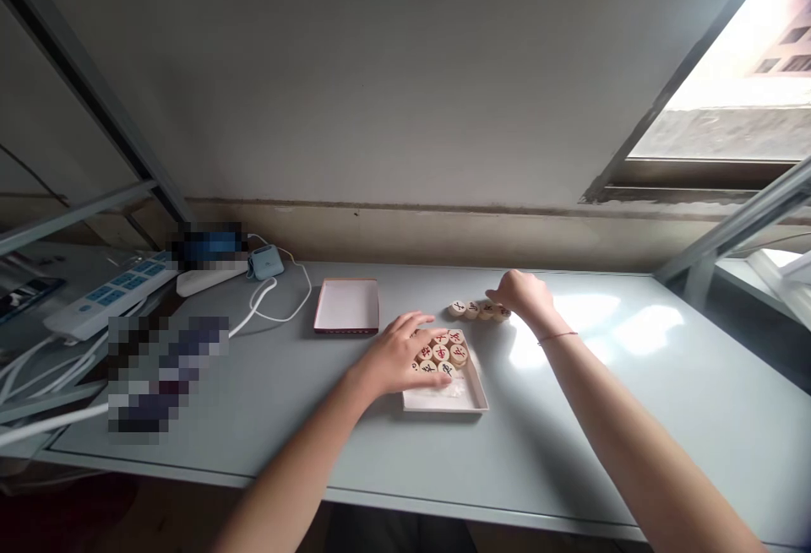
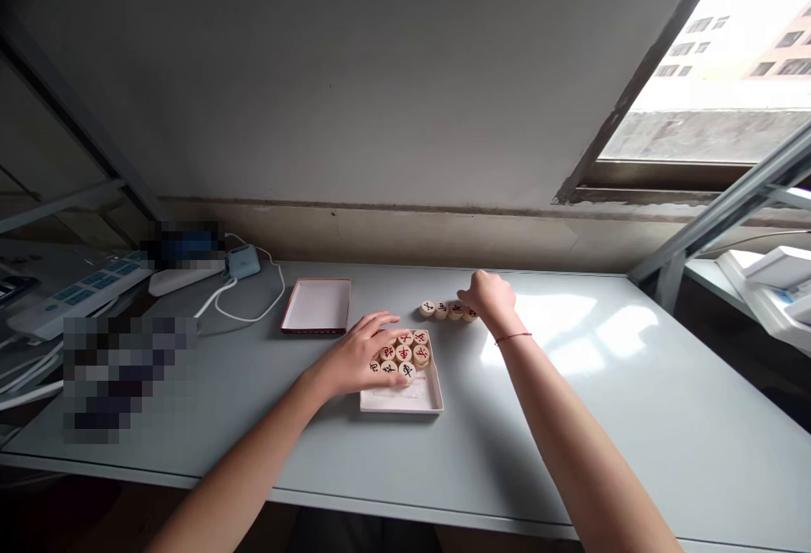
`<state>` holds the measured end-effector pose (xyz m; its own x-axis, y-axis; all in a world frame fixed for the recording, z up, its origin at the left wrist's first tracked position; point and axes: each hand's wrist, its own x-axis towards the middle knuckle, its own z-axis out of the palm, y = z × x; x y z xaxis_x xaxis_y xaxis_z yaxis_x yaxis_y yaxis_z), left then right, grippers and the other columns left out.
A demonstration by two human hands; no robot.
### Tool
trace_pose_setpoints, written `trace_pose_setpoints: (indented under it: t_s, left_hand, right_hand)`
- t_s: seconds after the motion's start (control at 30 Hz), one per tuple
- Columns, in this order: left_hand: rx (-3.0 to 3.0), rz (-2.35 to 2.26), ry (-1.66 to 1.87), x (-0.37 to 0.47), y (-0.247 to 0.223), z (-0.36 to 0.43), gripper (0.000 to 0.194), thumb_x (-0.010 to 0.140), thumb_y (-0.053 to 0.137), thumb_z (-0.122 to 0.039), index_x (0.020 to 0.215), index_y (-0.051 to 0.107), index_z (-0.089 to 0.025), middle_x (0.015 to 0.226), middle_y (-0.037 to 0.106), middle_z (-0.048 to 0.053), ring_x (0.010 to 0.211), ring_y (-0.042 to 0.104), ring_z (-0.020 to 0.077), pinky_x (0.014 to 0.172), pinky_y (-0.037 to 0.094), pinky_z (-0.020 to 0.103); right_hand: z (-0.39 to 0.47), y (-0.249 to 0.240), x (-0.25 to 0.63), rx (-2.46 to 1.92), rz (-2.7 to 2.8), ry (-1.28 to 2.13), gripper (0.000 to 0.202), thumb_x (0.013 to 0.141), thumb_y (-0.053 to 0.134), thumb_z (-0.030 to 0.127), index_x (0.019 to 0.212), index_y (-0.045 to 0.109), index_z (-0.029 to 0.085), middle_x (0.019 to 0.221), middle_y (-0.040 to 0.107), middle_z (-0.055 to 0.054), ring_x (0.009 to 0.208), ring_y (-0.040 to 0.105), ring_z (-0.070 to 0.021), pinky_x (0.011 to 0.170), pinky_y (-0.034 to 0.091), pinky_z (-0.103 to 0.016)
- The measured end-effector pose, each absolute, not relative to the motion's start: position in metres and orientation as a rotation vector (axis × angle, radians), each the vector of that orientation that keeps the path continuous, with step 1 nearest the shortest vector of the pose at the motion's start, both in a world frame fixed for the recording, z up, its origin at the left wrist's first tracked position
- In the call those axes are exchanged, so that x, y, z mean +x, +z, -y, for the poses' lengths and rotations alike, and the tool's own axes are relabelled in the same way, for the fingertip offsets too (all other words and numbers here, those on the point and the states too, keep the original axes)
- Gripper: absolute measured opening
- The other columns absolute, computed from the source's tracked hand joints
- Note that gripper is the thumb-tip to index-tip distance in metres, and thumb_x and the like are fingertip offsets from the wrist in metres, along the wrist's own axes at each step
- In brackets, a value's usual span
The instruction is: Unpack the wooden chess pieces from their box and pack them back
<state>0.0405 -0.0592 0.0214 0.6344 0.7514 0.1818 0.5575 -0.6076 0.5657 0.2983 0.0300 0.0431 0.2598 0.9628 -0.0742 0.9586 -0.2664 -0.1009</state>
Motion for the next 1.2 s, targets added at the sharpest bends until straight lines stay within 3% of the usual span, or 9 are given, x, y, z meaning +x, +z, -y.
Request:
trace_pose_setpoints:
  t_s: [0.13, 0.27, 0.37, 0.47, 0.6, 0.83, 1.03, 1.1, 1.2]
  left_hand:
    - [2.281, -1.157, 0.841, 0.046, 0.028, 0.058, 0.045, 0.088, 0.059, -0.040, 0.131, 0.053, -0.027, 0.126, 0.058, 0.007, 0.119, 0.054, 0.0234, 0.102, 0.046, 0.040]
    - [2.241, -1.113, 0.899, 0.053, 0.043, 0.058, 0.048, 0.088, 0.060, -0.037, 0.134, 0.049, -0.030, 0.126, 0.058, 0.005, 0.111, 0.060, 0.0213, 0.094, 0.051, 0.036]
    - [2.253, -0.997, 0.894, 0.062, 0.049, 0.057, 0.038, 0.089, 0.060, -0.027, 0.127, 0.056, -0.028, 0.116, 0.063, 0.003, 0.099, 0.064, 0.0179, 0.087, 0.053, 0.031]
    - [2.253, -0.985, 0.896, 0.069, 0.046, 0.056, 0.028, 0.087, 0.059, -0.020, 0.115, 0.062, -0.025, 0.108, 0.064, 0.003, 0.090, 0.064, 0.0157, 0.081, 0.053, 0.028]
    - [2.270, -1.058, 0.844, 0.072, 0.037, 0.062, 0.030, 0.083, 0.060, -0.020, 0.113, 0.062, -0.024, 0.106, 0.061, 0.003, 0.082, 0.062, 0.0142, 0.072, 0.051, 0.026]
    - [2.551, -0.889, 0.637, 0.077, 0.031, 0.077, 0.002, 0.078, 0.064, -0.020, 0.078, 0.063, -0.022, 0.086, 0.070, -0.002, 0.097, 0.059, 0.0188, 0.090, 0.038, 0.035]
    - [2.753, -0.920, 0.487, 0.079, 0.023, 0.074, 0.009, 0.085, 0.058, -0.022, 0.079, 0.065, -0.022, 0.102, 0.070, 0.001, 0.104, 0.054, 0.0224, 0.086, 0.035, 0.040]
    - [2.761, -0.969, 0.519, 0.077, 0.021, 0.072, 0.006, 0.083, 0.061, -0.026, 0.083, 0.066, -0.023, 0.111, 0.066, 0.003, 0.104, 0.053, 0.0230, 0.085, 0.037, 0.039]
    - [2.725, -1.030, 0.578, 0.072, 0.020, 0.070, 0.025, 0.075, 0.069, -0.038, 0.095, 0.065, -0.024, 0.114, 0.062, 0.005, 0.106, 0.052, 0.0245, 0.087, 0.041, 0.039]
  right_hand:
    - [0.005, 0.064, 0.281, -1.921, 1.887, 0.203, 0.023, 0.080, 0.057, 0.038, 0.081, 0.069, 0.020, 0.082, 0.071, -0.008, 0.075, 0.065, -0.0230, 0.061, 0.045, -0.030]
    - [0.049, 0.071, 0.259, -1.401, 1.845, 0.842, 0.038, 0.077, 0.063, 0.051, 0.096, 0.068, 0.019, 0.092, 0.072, -0.009, 0.074, 0.067, -0.0200, 0.063, 0.053, -0.030]
    - [0.066, 0.065, 0.252, -1.223, 1.749, 1.111, 0.042, 0.076, 0.065, 0.054, 0.099, 0.067, 0.018, 0.093, 0.072, -0.010, 0.078, 0.068, -0.0208, 0.065, 0.055, -0.031]
    - [0.069, 0.055, 0.254, -1.190, 1.652, 1.177, 0.045, 0.075, 0.067, 0.055, 0.098, 0.066, 0.017, 0.093, 0.071, -0.011, 0.079, 0.067, -0.0207, 0.061, 0.055, -0.029]
    - [0.065, 0.042, 0.266, -1.226, 1.493, 1.153, 0.046, 0.075, 0.067, 0.057, 0.096, 0.065, 0.016, 0.085, 0.070, -0.009, 0.067, 0.063, -0.0166, 0.056, 0.052, -0.029]
    - [0.059, 0.036, 0.279, -1.259, 1.324, 1.127, 0.046, 0.071, 0.071, 0.055, 0.095, 0.063, 0.017, 0.089, 0.070, -0.010, 0.068, 0.061, -0.0157, 0.060, 0.052, -0.030]
    - [0.068, 0.043, 0.281, -1.268, 1.629, 1.067, 0.030, 0.080, 0.063, 0.047, 0.096, 0.064, 0.021, 0.107, 0.063, -0.009, 0.075, 0.061, -0.0153, 0.068, 0.054, -0.032]
    - [0.071, 0.047, 0.283, -1.254, 1.830, 1.062, 0.023, 0.083, 0.059, 0.040, 0.094, 0.065, 0.021, 0.104, 0.062, -0.007, 0.075, 0.061, -0.0142, 0.068, 0.053, -0.030]
    - [0.077, 0.051, 0.285, -1.298, 2.100, 1.059, 0.017, 0.081, 0.059, 0.029, 0.096, 0.063, 0.021, 0.091, 0.063, -0.004, 0.070, 0.059, -0.0127, 0.061, 0.050, -0.025]
